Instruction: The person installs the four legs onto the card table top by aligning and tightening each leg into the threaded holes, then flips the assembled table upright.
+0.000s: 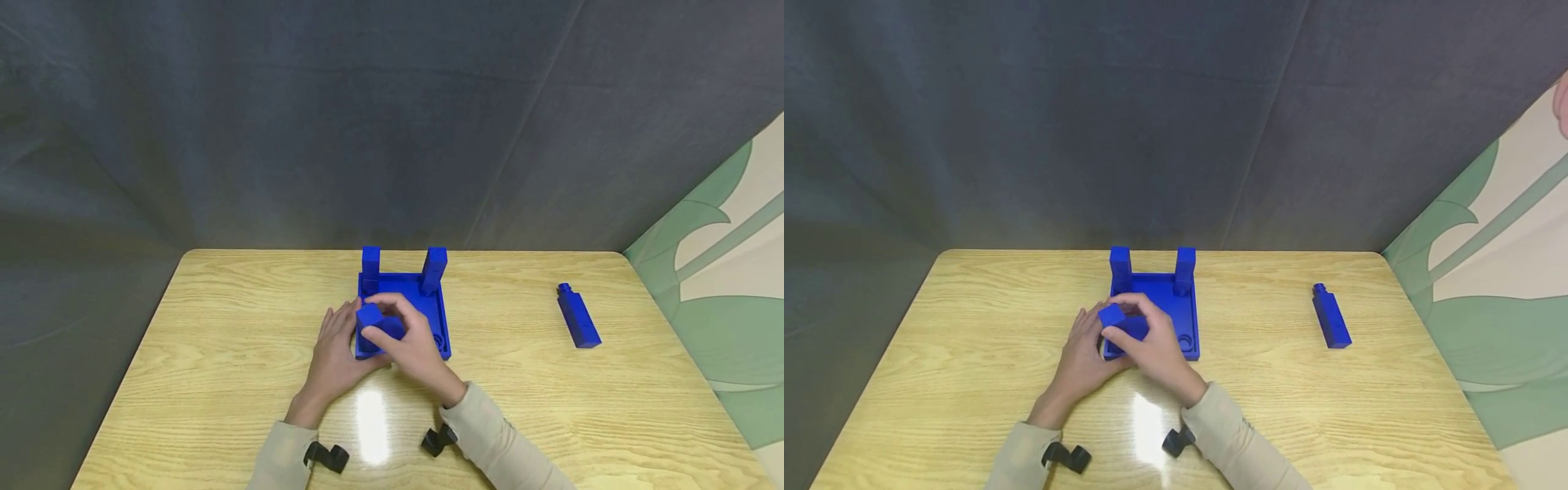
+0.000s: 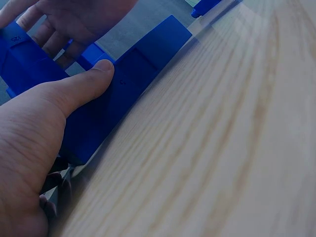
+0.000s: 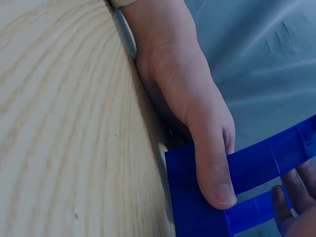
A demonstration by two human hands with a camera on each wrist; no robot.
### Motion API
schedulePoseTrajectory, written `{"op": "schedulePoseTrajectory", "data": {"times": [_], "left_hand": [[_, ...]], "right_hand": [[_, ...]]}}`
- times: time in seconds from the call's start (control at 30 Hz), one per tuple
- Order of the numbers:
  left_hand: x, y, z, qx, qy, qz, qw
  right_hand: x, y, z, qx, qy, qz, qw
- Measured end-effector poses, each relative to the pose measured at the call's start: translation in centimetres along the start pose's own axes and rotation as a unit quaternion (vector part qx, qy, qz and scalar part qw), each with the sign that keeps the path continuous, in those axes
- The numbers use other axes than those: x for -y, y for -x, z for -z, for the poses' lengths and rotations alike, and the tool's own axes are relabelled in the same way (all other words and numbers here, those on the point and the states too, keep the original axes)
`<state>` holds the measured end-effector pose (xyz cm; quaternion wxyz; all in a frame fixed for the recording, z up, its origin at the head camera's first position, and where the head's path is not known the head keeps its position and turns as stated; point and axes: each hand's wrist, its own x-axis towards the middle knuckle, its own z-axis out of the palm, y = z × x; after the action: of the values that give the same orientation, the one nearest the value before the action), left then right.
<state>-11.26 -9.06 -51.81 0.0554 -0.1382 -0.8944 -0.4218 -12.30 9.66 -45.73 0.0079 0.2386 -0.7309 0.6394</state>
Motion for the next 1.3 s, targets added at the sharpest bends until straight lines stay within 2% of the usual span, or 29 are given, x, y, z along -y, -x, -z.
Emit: {"op": "schedulePoseTrajectory", "data": {"times": [0.1,0.2,0.43,0.63,1.03,1.17,1.3], "left_hand": [[-0.05,0.02,0.04,0.003,0.000,0.005,1.0000],[-0.10,0.02,0.09,0.004,0.004,0.008,1.0000],[-0.10,-0.02,0.03,-0.004,0.010,-0.002,0.9999],[-0.05,-0.11,-0.03,-0.015,0.005,-0.015,0.9998],[-0.31,-0.06,0.24,0.003,0.008,0.007,0.9999],[-0.25,-0.10,0.23,0.002,0.004,0.003,1.0000],[-0.09,-0.13,0.11,-0.003,0.001,-0.006,1.0000]], "right_hand": [[0.02,-0.04,-0.16,-0.019,0.014,-0.004,1.000],[-0.02,-0.02,-0.15,-0.019,0.012,-0.002,1.000],[-0.09,0.13,0.19,0.029,-0.047,0.029,0.998],[-0.11,0.04,0.34,0.058,-0.087,0.025,0.994],[-0.40,0.09,0.04,-0.009,-0.059,0.021,0.998],[-0.30,0.17,-0.01,-0.010,-0.054,0.015,0.998],[-0.24,0.23,0.03,0.011,-0.052,0.021,0.998]]}}
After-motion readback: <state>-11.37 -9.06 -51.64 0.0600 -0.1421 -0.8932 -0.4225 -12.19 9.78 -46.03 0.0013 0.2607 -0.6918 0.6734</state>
